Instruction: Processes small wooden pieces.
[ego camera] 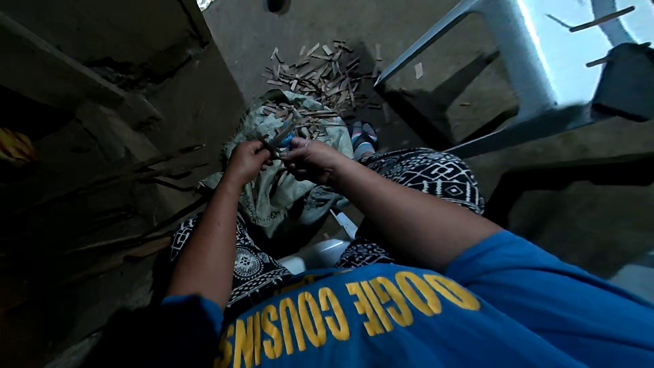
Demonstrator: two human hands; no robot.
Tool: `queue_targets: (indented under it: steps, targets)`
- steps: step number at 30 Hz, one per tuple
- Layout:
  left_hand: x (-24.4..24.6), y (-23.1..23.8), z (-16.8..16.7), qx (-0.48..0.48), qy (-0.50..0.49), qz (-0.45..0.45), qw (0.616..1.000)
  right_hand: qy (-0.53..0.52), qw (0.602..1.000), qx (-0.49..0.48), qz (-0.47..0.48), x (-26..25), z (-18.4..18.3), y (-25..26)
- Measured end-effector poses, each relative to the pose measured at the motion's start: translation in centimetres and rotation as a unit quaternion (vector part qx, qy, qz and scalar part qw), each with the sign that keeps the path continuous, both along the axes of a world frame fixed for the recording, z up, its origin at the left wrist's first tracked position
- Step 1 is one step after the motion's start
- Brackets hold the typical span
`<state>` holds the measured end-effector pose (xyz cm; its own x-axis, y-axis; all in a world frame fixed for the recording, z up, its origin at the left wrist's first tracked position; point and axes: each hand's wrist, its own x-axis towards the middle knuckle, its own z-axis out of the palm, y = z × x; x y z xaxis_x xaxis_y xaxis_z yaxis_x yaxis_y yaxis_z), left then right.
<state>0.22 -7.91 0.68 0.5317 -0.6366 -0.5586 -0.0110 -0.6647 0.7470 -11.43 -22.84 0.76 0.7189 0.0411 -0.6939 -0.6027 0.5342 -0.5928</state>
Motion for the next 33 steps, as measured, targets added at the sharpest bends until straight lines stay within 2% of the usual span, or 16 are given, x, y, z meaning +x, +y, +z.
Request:
queue_targets:
  steps: [6,10,13,18,22,25,30,33]
  targets:
    - [-1.3,-0.5,0.1,0.048,-0.135,-0.035,0.989,0.055,0.997,-0.018,-0.046,0.7,0.0,0.4]
    - [-3.0,-0.6,-0.2,0.039,-0.276,-0.064,0.958,0.078,0.992,-0.021,-0.099,1.4,-0.1,0.9]
    - [-4.1,-0.9,-0.4,0.048,-0.332,-0.083,0.938,0.092,0.986,-0.013,-0.141,1.6,-0.2,1.1]
    - [-3.4,-0.8,-0.1,0.069,-0.277,-0.050,0.957,0.083,0.989,0.043,-0.117,1.3,-0.3,0.6]
    - [-3.2,-0.4,-0.5,0.071,-0.301,-0.043,0.950,0.092,0.987,0.073,-0.107,1.0,-0.4,0.8]
    - [-3.5,-0.4,-0.7,0.060,-0.319,-0.050,0.945,0.095,0.989,0.036,-0.103,1.1,-0.6,1.0]
    - [-3.3,-0.6,-0.3,0.100,-0.298,-0.078,0.946,0.069,0.992,-0.085,-0.066,1.3,-0.8,1.5]
    - [-3.3,-0.6,-0.3,0.104,-0.300,-0.086,0.944,0.061,0.990,-0.113,-0.060,1.3,-1.1,1.7]
